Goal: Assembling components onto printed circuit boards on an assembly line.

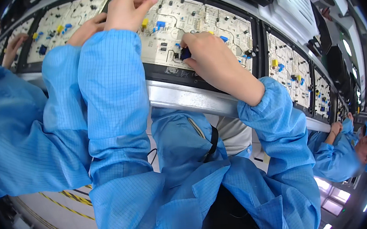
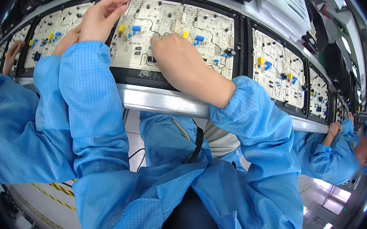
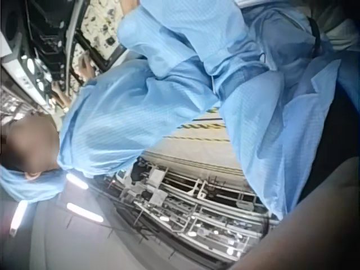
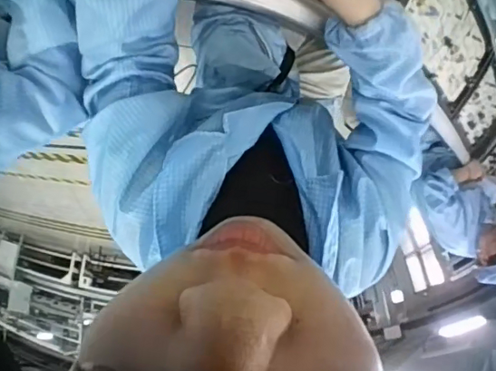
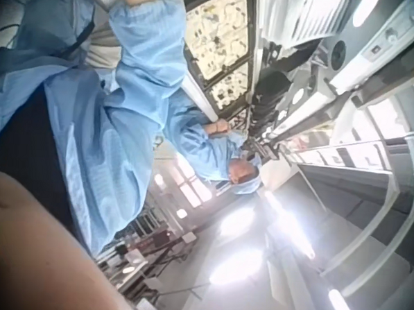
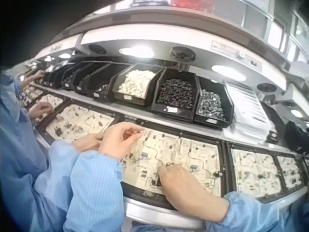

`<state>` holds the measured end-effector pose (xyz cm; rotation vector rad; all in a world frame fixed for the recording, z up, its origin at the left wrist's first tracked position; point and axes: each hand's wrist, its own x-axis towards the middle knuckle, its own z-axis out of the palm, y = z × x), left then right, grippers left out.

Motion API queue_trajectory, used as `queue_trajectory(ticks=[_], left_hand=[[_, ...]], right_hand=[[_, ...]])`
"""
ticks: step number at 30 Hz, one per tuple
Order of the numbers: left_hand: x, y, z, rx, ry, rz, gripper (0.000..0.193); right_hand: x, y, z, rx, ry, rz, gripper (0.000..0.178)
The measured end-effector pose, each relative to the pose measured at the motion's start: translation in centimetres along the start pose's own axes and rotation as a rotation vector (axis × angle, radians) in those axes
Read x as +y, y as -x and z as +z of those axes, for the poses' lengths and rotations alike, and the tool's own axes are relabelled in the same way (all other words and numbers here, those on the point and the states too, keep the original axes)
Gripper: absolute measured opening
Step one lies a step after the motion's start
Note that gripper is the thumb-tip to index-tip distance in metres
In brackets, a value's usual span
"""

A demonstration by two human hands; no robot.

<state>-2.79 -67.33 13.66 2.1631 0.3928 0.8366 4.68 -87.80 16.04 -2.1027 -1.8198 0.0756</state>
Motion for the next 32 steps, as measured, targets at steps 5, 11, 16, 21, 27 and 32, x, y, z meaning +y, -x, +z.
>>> queue_trajectory(ticks=[5,11,16,21,27,32], left_hand=[[2.1,-0.2,1.7,-0.051,-0.171,-0.008,0.017],[2.0,-1.3,3.1,-0.306,-0.247,0.049,0.017],[3.6,-2.8,5.5,-0.328,-0.331,0.031,0.016],[2.7,-2.6,5.2,-0.376,-0.409,0.017,0.016],[2.2,-3.0,5.5,-0.376,-0.333,0.034,0.016],[2.2,-3.0,5.5,-0.4,-0.333,0.077,0.016]], right_hand=[[1.1,-0.8,-2.2,-0.076,-0.006,0.074,0.038],[11.3,-8.9,-11.4,0.616,0.143,0.14,0.013],[25.9,-12.2,-9.2,0.466,0.277,0.3,0.017],[25.0,-12.1,-5.5,0.475,0.194,0.278,0.015],[26.6,-11.7,-5.8,0.489,0.187,0.289,0.009],[27.2,-11.5,-5.4,0.689,0.134,0.249,0.011]])
